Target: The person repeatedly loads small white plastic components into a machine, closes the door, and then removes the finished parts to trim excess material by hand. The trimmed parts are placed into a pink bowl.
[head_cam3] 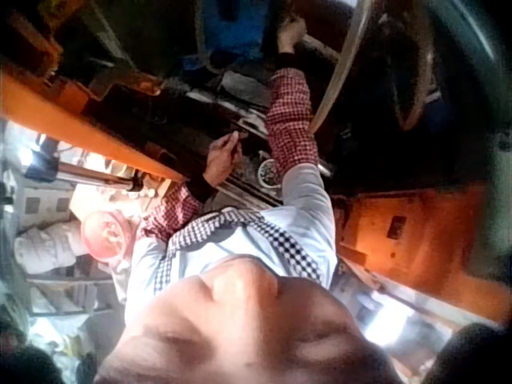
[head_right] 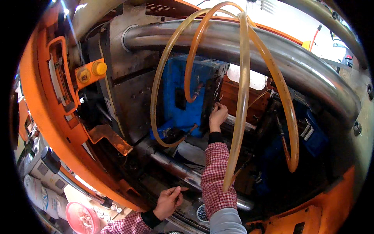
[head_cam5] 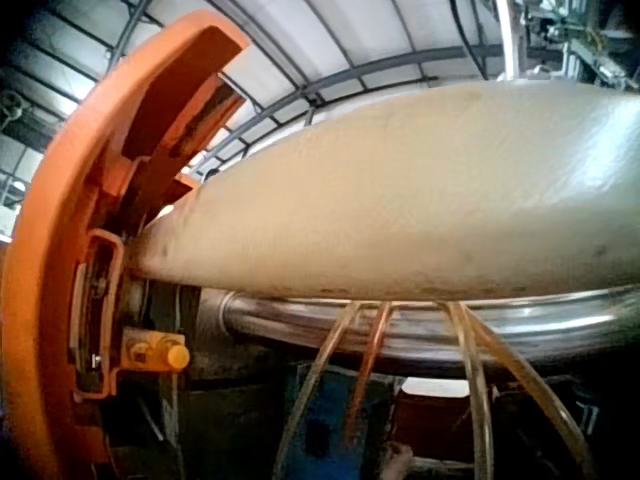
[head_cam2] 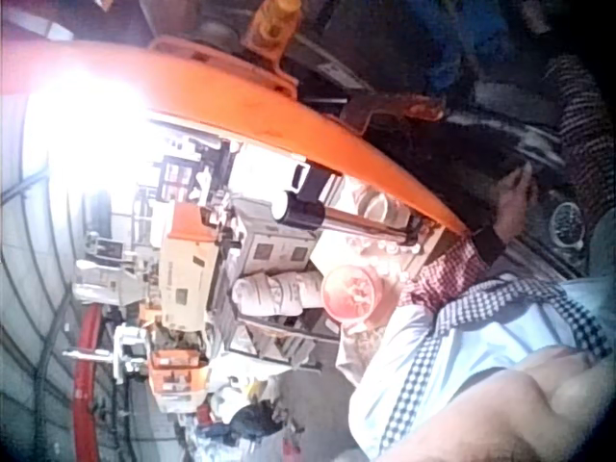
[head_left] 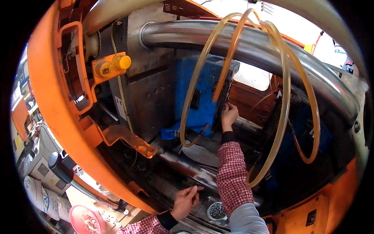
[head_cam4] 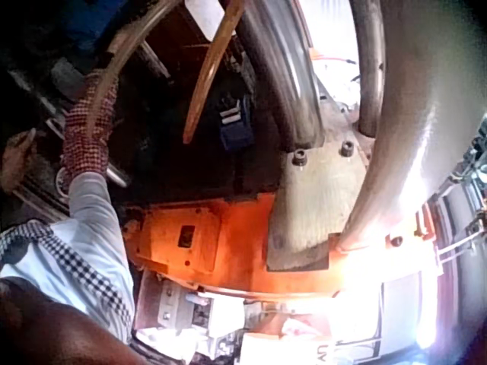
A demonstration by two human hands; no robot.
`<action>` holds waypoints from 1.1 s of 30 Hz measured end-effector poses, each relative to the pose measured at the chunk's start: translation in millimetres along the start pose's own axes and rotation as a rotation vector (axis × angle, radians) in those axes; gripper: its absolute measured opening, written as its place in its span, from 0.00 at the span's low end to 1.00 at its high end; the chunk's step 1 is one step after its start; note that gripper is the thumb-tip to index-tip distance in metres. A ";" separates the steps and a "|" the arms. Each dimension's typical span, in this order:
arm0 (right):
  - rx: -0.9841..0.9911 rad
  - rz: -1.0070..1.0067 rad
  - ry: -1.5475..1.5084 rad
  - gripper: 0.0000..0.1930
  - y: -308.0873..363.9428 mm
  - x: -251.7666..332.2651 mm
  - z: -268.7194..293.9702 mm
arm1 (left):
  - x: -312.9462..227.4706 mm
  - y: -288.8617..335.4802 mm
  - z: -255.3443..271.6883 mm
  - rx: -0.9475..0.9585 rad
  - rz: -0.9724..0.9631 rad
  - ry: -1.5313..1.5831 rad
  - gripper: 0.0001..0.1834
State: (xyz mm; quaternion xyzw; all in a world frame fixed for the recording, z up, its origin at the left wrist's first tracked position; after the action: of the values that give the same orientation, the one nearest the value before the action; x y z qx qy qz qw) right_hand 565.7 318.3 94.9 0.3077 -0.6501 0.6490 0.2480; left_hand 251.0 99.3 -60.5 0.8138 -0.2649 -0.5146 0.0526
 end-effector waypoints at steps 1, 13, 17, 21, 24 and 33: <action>0.000 0.005 0.014 0.08 -0.8 1.3 0.9 | 0.2 -0.7 -0.5 0.002 -0.003 -0.001 0.19; -0.011 0.024 -0.011 0.08 0.2 2.4 5.9 | -5.2 0.3 -4.4 -0.012 0.030 0.006 0.18; -0.014 -0.031 -0.023 0.10 4.6 3.4 4.2 | -6.9 1.8 -0.4 -0.002 -0.008 -0.009 0.18; 0.057 -0.095 0.021 0.13 16.3 11.6 -2.6 | -7.3 2.3 7.1 -0.008 -0.026 -0.032 0.18; 0.056 0.074 0.118 0.16 18.6 13.9 -7.8 | -14.6 5.7 3.9 -0.042 -0.035 -0.071 0.19; 0.864 -0.085 -0.391 0.07 100.8 109.0 108.9 | -14.3 -9.1 9.2 -0.013 -0.070 0.067 0.20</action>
State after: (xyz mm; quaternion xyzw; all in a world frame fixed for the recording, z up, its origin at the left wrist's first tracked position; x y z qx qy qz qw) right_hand 426.4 198.1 100.1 0.5254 -0.3420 0.7791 -0.0031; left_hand 241.8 115.7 -56.5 0.8388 -0.2310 -0.4905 0.0488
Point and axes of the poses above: each hand's wrist, its own y-axis away from the middle knuckle, its own z-axis out of the back of the hand, x = y × z, the point moved 9 cm from there along -y, towards the middle knuckle, and after that the axes turned 12 degrees about -x, right-handed, at the moved point
